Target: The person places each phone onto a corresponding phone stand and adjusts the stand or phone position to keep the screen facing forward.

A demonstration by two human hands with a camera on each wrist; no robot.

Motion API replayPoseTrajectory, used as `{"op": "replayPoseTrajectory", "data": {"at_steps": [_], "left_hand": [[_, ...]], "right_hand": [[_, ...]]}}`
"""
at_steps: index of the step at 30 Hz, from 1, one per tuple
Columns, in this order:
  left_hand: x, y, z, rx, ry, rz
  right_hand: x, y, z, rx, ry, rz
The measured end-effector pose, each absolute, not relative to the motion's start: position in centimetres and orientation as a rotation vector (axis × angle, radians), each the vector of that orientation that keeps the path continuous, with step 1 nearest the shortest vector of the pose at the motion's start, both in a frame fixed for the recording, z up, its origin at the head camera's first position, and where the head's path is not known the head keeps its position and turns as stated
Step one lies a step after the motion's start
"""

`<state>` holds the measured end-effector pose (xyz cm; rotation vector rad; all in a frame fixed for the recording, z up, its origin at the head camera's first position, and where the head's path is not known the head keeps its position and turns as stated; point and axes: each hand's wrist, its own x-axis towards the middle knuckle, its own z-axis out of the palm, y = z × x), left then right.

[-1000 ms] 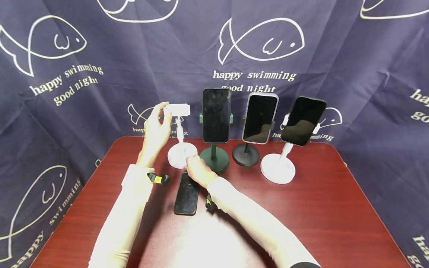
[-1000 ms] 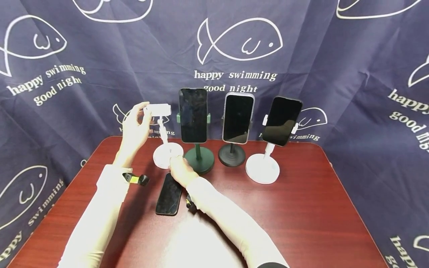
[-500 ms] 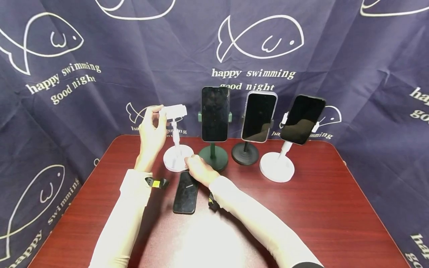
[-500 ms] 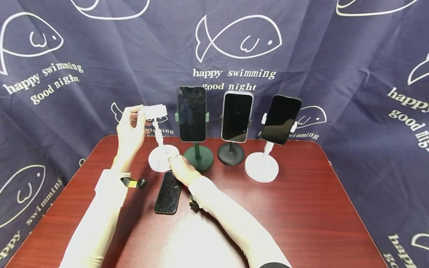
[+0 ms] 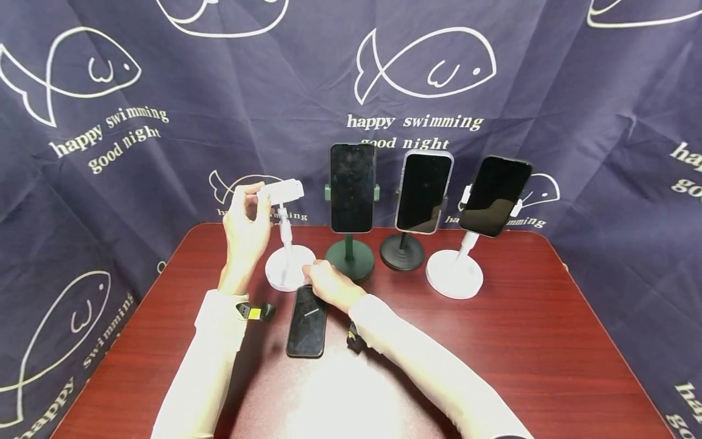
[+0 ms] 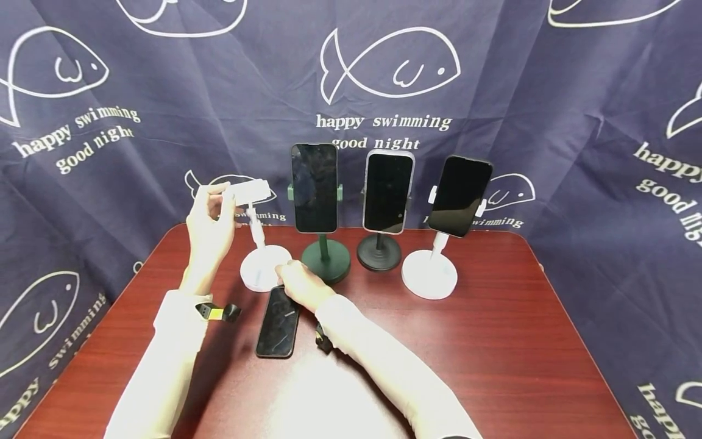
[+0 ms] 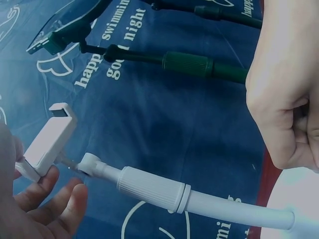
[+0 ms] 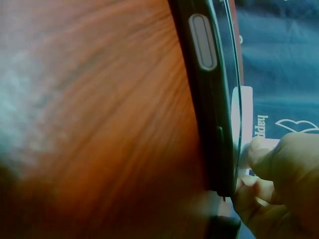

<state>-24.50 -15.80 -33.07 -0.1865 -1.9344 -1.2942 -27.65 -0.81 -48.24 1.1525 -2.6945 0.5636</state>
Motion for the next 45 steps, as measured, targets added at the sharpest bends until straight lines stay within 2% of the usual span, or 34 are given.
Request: {"op": "replayPoseTrajectory", "data": {"at_steps": [19, 45], "left_hand": [[-22.7, -16.0, -34.3, -0.24, -1.836, -1.372], [-22.7, -16.2, -34.6, -0.247, -1.796, -1.369]], "right_hand": [[-25.9, 0.0, -48.6, 1.303, -2.594, 0.668], [-25.9, 0.0, -49.0, 1.305, -2.522, 0.706]]}}
